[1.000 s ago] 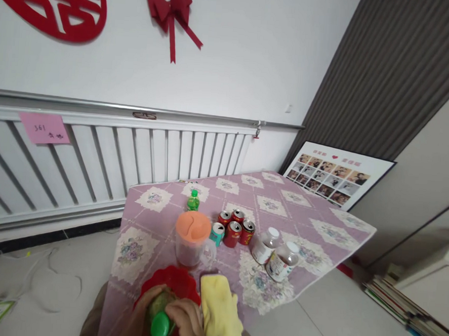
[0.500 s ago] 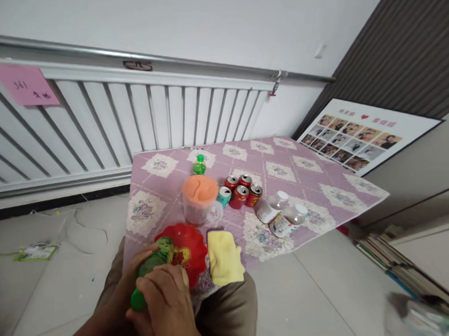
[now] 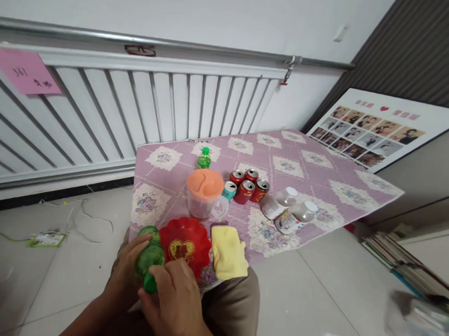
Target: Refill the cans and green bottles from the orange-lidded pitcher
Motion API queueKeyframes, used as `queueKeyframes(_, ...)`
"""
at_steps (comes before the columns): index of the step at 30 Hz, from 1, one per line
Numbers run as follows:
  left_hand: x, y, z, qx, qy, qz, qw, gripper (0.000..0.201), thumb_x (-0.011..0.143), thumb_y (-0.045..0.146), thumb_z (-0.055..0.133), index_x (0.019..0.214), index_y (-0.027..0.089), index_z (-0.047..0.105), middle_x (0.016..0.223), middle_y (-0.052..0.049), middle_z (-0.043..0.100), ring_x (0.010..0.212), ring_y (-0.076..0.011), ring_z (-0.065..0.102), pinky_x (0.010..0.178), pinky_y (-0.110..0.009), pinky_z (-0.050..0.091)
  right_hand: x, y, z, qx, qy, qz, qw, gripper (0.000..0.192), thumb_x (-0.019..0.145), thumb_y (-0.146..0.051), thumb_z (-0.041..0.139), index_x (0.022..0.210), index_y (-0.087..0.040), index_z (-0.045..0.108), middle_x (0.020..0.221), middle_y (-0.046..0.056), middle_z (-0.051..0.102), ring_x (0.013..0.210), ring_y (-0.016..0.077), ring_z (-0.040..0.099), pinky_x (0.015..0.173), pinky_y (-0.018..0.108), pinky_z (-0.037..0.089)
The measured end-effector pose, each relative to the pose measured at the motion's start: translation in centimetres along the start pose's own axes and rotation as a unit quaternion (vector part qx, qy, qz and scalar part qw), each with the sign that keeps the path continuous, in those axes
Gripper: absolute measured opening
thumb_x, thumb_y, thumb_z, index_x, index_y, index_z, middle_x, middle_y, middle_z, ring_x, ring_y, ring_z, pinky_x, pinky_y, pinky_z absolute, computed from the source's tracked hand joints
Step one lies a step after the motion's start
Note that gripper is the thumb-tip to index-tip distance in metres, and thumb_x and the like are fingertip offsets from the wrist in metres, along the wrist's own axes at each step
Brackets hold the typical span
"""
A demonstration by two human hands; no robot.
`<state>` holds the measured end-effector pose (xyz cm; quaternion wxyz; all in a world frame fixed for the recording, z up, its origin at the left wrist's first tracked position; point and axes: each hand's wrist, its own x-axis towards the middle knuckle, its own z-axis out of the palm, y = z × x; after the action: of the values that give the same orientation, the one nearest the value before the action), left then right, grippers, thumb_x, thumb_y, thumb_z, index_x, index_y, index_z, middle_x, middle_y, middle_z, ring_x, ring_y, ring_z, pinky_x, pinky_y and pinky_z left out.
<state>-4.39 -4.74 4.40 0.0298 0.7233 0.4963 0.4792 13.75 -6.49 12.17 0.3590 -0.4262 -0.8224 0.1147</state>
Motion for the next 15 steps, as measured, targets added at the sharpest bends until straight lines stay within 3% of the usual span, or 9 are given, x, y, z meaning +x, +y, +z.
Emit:
queueKeyframes(4, 0.9, 0.3, 0.7, 0.041, -0.016, 0.043, 0.998, 0.064, 0.089, 0.024, 0.065, 0.147, 0.024, 0.038, 0.136, -0.014, 0.057, 0.127, -0.0316, 0.058, 0.105, -0.053, 0.053, -0.4, 0.5, -1.1, -0.033, -0.043, 0.025, 0.998, 0.039, 0.084, -0.013, 0.064, 0.121, -0.024, 0.059, 0.093, 0.006, 0.066, 0.08, 0.0224, 0.065, 0.067, 0.034, 0.057)
queueKeyframes(8, 1.3, 0.3, 1.7, 0.074, -0.038, 0.078, 0.993, 0.063, 0.087, 0.029, 0.066, 0.144, 0.019, 0.042, 0.132, -0.016, 0.06, 0.124, -0.0322, 0.058, 0.104, -0.053, 0.051, -1.2, 1.7, -1.4, -0.045, -0.02, 0.05, 0.998, 0.045, 0.087, -0.023, 0.069, 0.13, -0.02, 0.054, 0.103, 0.009, 0.07, 0.088, 0.0254, 0.068, 0.074, 0.038, 0.06)
queueKeyframes(12, 1.5, 1.0, 2.8, 0.048, -0.081, 0.053, 0.994, 0.063, 0.084, 0.027, 0.066, 0.142, 0.02, 0.043, 0.136, -0.016, 0.059, 0.128, -0.033, 0.054, 0.108, -0.057, 0.045, -1.4, 2.5, -2.0, -0.054, 0.026, 0.067, 0.996, 0.032, 0.09, -0.027, 0.068, 0.119, -0.02, 0.057, 0.098, 0.008, 0.071, 0.087, 0.0254, 0.069, 0.076, 0.039, 0.061)
queueKeyframes(15, 1.8, 1.7, 3.6, 0.012, -0.114, 0.03, 0.993, 0.069, 0.078, 0.021, 0.068, 0.142, 0.022, 0.043, 0.139, -0.015, 0.057, 0.131, -0.0339, 0.051, 0.109, -0.057, 0.044, -1.1, 2.6, -2.9, -0.056, 0.024, 0.072, 0.996, 0.033, 0.091, -0.019, 0.064, 0.123, -0.022, 0.058, 0.098, 0.007, 0.068, 0.088, 0.0239, 0.068, 0.076, 0.038, 0.06)
